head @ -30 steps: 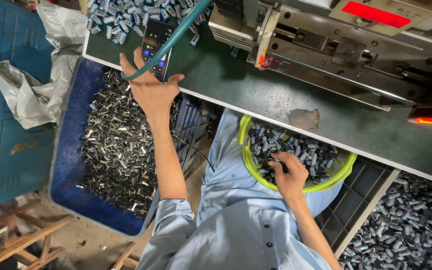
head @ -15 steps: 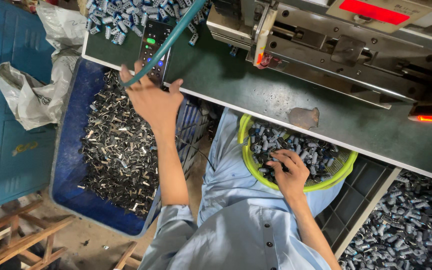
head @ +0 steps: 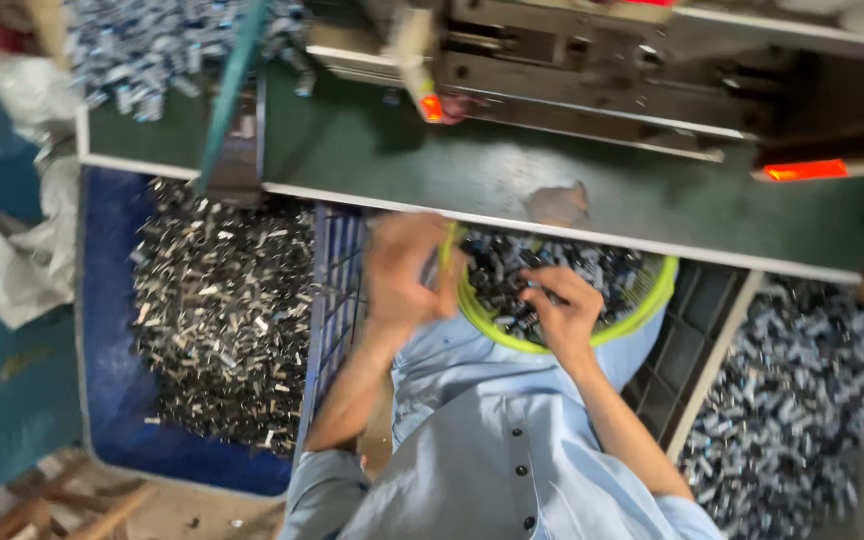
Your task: The person repeatedly picks small cylindrical components from a green basket and inserts them into a machine slot, then retrieves the assembled keychains and places them into a blue bin. The process is continuous and repetitive throughout the clip.
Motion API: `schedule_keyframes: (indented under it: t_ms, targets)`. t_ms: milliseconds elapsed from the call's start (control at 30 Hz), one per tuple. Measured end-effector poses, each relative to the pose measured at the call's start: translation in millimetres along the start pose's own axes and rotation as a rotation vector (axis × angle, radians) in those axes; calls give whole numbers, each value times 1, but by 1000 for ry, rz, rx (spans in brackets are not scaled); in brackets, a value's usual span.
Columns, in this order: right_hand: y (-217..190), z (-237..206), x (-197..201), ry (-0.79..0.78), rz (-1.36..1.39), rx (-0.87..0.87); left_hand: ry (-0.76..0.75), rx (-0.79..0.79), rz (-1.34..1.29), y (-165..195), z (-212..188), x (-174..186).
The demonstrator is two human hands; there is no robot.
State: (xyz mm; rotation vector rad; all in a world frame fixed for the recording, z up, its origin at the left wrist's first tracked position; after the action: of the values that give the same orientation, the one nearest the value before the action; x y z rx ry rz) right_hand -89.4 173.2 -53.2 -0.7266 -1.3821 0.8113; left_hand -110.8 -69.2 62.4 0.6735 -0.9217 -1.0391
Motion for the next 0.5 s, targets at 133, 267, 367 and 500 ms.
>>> schedule_keyframes:
  t_ms: [133, 267, 367, 500]
  targets:
    - [5, -4, 12, 64, 228, -8, -170, 186, -375, 1, -28, -78]
    - [16, -9, 10, 59, 375, -145, -173, 333, -426, -6, -36, -95]
    - [18, -8, 12, 118, 563, -123, -173, 290, -424, 8, -25, -92]
    - [39, -8, -3, 57, 906, -303, -188, 247, -399, 36, -14, -76]
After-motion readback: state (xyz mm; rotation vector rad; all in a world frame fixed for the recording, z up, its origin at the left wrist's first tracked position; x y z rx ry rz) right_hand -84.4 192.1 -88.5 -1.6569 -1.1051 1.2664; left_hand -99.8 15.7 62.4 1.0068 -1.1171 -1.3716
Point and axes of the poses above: each hand's wrist, its own z-axis towards the middle knuckle, its own x-axis out of the back of the hand, y = z × x, the point moved 9 cm from there along z, towards the middle knuckle, and after that the axes turned 14 degrees about -z, right-handed, at the moved point
